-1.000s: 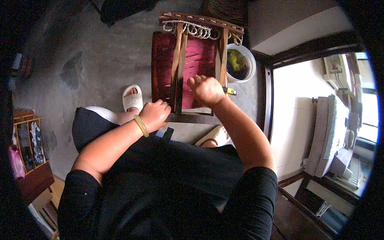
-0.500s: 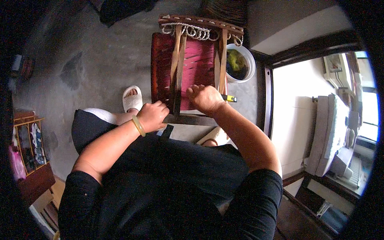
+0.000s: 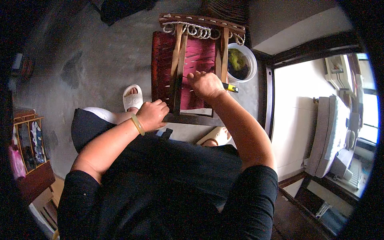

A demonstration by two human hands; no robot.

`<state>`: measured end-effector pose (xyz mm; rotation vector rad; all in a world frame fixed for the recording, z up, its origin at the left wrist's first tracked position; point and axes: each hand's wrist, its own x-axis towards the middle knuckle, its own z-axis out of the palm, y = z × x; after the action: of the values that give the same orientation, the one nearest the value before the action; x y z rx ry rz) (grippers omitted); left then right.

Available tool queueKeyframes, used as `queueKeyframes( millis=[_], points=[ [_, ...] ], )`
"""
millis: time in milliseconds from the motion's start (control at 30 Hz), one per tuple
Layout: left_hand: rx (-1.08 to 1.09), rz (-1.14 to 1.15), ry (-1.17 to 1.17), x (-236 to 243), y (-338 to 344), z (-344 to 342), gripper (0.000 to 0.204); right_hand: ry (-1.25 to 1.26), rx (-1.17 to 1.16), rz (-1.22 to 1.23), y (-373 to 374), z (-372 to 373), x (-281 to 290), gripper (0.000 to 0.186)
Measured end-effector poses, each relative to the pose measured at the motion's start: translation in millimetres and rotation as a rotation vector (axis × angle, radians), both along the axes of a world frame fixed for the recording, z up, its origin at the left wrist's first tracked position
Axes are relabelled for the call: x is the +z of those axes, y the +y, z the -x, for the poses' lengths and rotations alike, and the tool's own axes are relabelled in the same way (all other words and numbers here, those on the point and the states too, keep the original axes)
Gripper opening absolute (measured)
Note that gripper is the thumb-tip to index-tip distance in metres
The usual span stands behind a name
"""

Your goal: The person is repairing a wooden frame with pink woven material. They use a chisel to scrape and smooth the wooden edges and then use a hammer to tap the frame, likely to secure or adjust the weave.

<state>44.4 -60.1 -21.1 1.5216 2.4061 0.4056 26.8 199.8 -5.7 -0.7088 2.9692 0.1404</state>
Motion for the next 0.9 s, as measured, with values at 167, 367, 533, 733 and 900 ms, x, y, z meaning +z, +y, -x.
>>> queueKeyframes(
  millis=[167,367,533,733,900],
  points=[
    [-0.004,-0.005,0.014,-3,-1,-1,0.039,-0.021,0.105,0.078,-8,-25,5,0.017],
    [0.0,0.006,0.018,-4,0,-1,0.04,-0.041,0.116,0.107,-7,-33,10,0.019],
    [0.007,-0.011,0.002,0,0,0,0.038,-0.008,-0.008,0.006,-4,-4,10,0.019],
    [-0.006,-0.012,-0.003,-2,0,-1,0.038,-0.041,0.053,0.034,-3,-10,4,0.02],
    [-0.008,0.006,0.004,-1,0,-2,0.038,-0.084,0.104,0.114,-7,-32,5,0.021]
  ],
)
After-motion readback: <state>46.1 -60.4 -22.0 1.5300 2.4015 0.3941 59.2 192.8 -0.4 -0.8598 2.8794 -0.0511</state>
